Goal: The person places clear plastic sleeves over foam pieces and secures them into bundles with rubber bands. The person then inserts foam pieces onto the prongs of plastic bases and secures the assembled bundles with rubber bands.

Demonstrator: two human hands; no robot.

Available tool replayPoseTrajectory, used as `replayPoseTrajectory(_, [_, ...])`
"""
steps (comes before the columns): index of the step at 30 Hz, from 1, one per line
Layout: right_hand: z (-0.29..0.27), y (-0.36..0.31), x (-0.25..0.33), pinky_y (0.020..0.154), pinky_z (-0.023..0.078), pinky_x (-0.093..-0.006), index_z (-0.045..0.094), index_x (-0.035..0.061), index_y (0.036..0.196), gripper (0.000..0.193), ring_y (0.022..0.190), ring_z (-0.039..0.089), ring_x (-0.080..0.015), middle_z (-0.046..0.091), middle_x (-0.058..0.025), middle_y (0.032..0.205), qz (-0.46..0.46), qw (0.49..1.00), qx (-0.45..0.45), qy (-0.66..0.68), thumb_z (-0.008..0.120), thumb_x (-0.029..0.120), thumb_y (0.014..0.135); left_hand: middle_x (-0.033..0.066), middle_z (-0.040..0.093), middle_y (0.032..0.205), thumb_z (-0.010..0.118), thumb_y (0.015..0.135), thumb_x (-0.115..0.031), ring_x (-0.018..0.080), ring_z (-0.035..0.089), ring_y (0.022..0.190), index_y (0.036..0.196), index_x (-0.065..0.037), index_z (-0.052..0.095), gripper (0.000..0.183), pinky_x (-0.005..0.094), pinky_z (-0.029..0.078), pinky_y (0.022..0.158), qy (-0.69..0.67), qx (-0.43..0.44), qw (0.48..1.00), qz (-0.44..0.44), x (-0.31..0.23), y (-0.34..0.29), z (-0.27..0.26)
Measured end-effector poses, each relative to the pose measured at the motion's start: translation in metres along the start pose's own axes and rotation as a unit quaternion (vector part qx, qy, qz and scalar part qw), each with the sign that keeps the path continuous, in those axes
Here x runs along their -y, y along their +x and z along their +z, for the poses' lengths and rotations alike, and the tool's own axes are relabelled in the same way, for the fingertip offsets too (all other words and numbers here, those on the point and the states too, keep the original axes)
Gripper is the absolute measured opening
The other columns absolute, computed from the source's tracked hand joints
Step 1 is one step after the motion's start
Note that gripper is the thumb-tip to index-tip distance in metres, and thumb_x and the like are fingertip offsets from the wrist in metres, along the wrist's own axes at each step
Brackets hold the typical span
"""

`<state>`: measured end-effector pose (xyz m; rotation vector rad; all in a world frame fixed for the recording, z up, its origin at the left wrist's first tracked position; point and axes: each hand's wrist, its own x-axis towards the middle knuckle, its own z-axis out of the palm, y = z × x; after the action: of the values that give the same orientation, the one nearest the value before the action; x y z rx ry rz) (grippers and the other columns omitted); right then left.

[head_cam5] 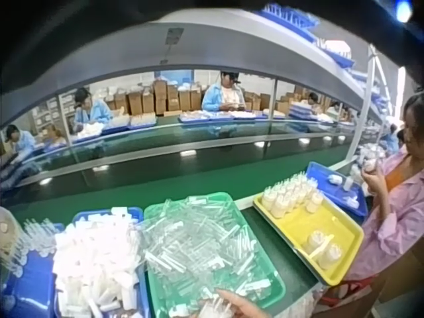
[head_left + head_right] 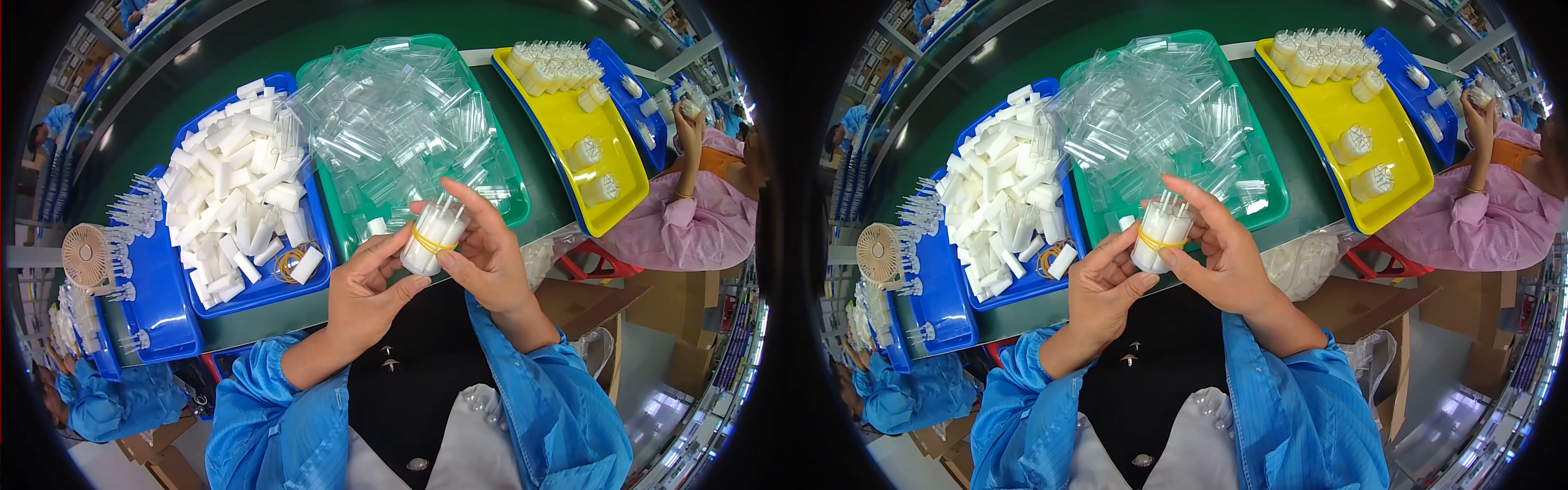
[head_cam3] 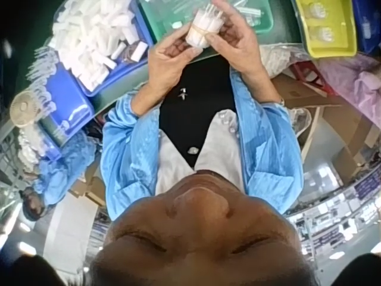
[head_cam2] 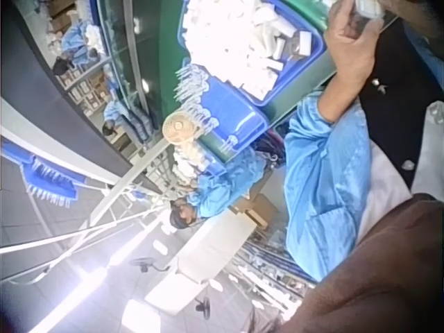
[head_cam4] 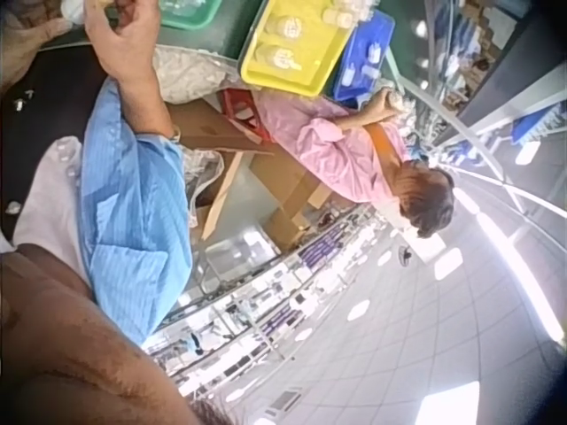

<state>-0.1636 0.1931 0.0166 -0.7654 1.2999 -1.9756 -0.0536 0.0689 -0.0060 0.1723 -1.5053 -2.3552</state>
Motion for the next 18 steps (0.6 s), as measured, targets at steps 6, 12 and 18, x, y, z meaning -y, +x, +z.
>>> replayPoseTrajectory(6, [-0.01,-0.002,0.003,0.099,0.037,-0.0357,0.029,0.002,0.137,0.066,0.119,0.047,-0.0232,0.047,-0.0177,0.128,-0.033,0.998,0.035,-0.045,0.058,-0.004,0.078,0.0161,0.053,0.116,0.073,0.069,0.003,0.0237,0.054,0.108,0.127,0.002,0.045,0.064,0.0333,0.046,0.089,0.25,-0.013,0.961,0.117,-0.006,0.002,-0.001])
replayPoseTrajectory(12, [-0.01,-0.004,0.005,0.098,0.037,-0.034,0.032,0.0017,0.135,0.063,0.117,0.048,-0.0217,0.05,-0.016,0.124,-0.027,1.0,0.006,-0.012,0.061,-0.001,0.079,0.0188,0.05,0.116,0.068,0.068,0.011,0.0279,0.051,0.106,0.141,-0.002,0.01,0.095,0.0401,0.039,0.092,0.317,0.015,0.915,0.248,-0.001,0.003,-0.003])
replayPoseTrajectory(18, [-0.015,-0.004,0.005,0.092,0.04,-0.0308,0.034,0.0013,0.133,0.059,0.112,0.051,-0.0193,0.051,-0.0156,0.122,-0.017,0.999,0.027,-0.006,0.06,-0.001,0.08,0.0203,0.051,0.115,0.065,0.066,0.014,0.0319,0.048,0.102,0.143,-0.008,-0.004,0.106,0.0428,0.039,0.088,0.412,0.015,0.863,0.293,-0.005,0.005,-0.002])
